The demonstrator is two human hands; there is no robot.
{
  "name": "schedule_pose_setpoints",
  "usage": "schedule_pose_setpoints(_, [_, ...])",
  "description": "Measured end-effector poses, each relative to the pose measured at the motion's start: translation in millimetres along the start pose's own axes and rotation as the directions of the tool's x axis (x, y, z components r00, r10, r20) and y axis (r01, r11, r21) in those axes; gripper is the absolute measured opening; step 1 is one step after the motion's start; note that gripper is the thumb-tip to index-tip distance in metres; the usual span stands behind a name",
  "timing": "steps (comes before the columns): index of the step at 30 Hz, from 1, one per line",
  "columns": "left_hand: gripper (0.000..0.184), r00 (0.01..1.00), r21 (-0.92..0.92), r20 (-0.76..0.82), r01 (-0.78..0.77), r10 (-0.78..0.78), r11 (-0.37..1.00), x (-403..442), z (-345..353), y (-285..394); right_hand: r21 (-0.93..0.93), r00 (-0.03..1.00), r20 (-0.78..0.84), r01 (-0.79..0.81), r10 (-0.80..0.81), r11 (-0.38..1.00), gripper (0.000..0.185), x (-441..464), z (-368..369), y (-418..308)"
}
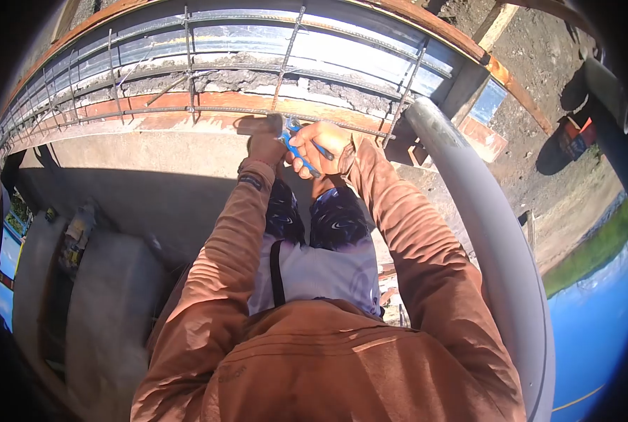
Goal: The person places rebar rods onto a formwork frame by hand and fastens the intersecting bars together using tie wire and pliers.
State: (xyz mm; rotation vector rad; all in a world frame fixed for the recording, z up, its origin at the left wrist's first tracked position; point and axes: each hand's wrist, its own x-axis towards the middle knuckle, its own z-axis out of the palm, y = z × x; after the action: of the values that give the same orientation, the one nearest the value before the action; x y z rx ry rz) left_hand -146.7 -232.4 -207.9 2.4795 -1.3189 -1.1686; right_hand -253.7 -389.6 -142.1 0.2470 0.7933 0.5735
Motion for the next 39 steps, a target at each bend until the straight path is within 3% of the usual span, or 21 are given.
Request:
schedule_pose_setpoints(2, [0.017,0.992,-0.318,0.087,0.119,-0.096,0.941,-2,16,-9,0.132,0.998,0.067,0.007,-0.016,0.991,0.017,6,0,-1])
schedule_pose_setpoints(3, [0.014,1.0,-0.201,0.005,-0.015,0.017,0.98,-5,26,-15,0.207,0.991,0.129,-0.046,0.019,0.977,0.02,8,0,-5])
schedule_pose_setpoints(4, [0.014,1.0,-0.207,0.012,-0.003,0.005,0.978,-9,18,-8,0.285,0.98,0.192,-0.107,0.052,0.952,0.024,8,2,-5])
schedule_pose_setpoints(5, [0.012,0.941,-0.699,0.213,0.335,-0.263,0.632,-9,-1,6,0.323,0.95,0.305,-0.173,0.071,0.93,0.027,11,-3,-3])
schedule_pose_setpoints(6, [0.01,0.799,-0.849,0.5,0.528,-0.335,-0.008,-2,-14,14,0.313,0.951,0.301,-0.171,0.073,0.934,0.027,11,-3,-6])
schedule_pose_setpoints(7, [0.012,0.9,-0.771,0.335,0.432,-0.279,0.468,-4,10,1,0.138,0.981,0.171,-0.115,0.09,0.984,0.027,8,-2,-6])
schedule_pose_setpoints(10, [0.029,0.943,-0.863,0.313,0.334,-0.117,0.379,-5,1,1,-0.32,0.963,-0.254,-0.17,0.088,0.932,0.027,-8,22,-3])
schedule_pose_setpoints(11, [0.037,0.714,-0.714,0.658,0.692,-0.24,0.104,3,0,-3,-0.43,0.943,-0.323,-0.218,0.076,0.876,0.026,-8,14,0])
schedule_pose_setpoints(12, [0.037,0.715,-0.714,0.66,0.692,-0.233,0.102,4,0,-4,-0.531,0.92,-0.387,-0.272,0.056,0.803,0.024,-8,6,2])
schedule_pose_setpoints(16, [0.034,0.604,-0.624,0.78,0.77,-0.162,-0.132,8,-14,-7,-0.097,0.976,-0.119,-0.192,0.18,0.977,0.032,-14,-6,13])
schedule_pose_setpoints(18, [0.03,0.655,-0.659,0.747,0.752,-0.111,-0.003,8,-5,-18,-0.02,0.973,0.03,-0.228,0.228,0.974,0.032,-18,13,3])
schedule_pose_setpoints(19, [0.021,0.639,-0.63,0.729,0.767,-0.246,0.125,9,-26,-4,0.008,0.969,0.054,-0.241,0.241,0.97,0.032,-16,15,1])
schedule_pose_setpoints(24, [0.009,0.552,-0.471,0.756,0.831,-0.35,0.295,20,-32,-8,0.043,0.967,0.068,-0.249,0.246,0.968,0.033,3,4,-1])
schedule_pose_setpoints(26, [0.011,0.704,-0.471,0.687,0.621,-0.181,0.626,18,-20,-18,0.048,0.972,0.027,-0.236,0.235,0.971,0.031,4,6,2])
schedule_pose_setpoints(27, [0.011,0.701,-0.472,0.69,0.625,-0.18,0.622,17,-14,-21,0.054,0.974,-0.015,-0.224,0.225,0.973,0.03,3,7,4])
schedule_pose_setpoints(29, [0.014,0.556,-0.477,0.771,0.828,-0.311,0.296,21,-48,4,0.044,0.976,-0.055,-0.207,0.209,0.977,0.029,5,6,8])
schedule_pose_setpoints(32, [0.017,0.567,-0.45,0.768,0.809,-0.298,0.378,23,-62,11,0.036,0.979,-0.119,-0.162,0.165,0.986,0.026,5,22,15])
schedule_pose_setpoints(34, [0.018,0.568,-0.462,0.77,0.81,-0.289,0.361,23,-56,8,0.24,0.998,-0.014,-0.057,0.062,0.969,0.03,11,22,24])
schedule_pose_setpoints(36, [0.019,0.57,-0.475,0.772,0.812,-0.281,0.34,23,-50,4,0.24,1.0,-0.02,0.002,0.003,0.971,0.034,13,27,29])
schedule_pose_setpoints(38, [0.023,0.55,-0.442,0.784,0.819,-0.286,0.365,23,-45,0,0.409,0.988,0.081,0.088,-0.132,0.908,0.036,17,30,35])
schedule_pose_setpoints(39, [0.026,0.557,-0.434,0.787,0.805,-0.264,0.405,23,-36,-7,0.372,0.994,0.015,0.091,-0.104,0.924,0.034,17,31,36])
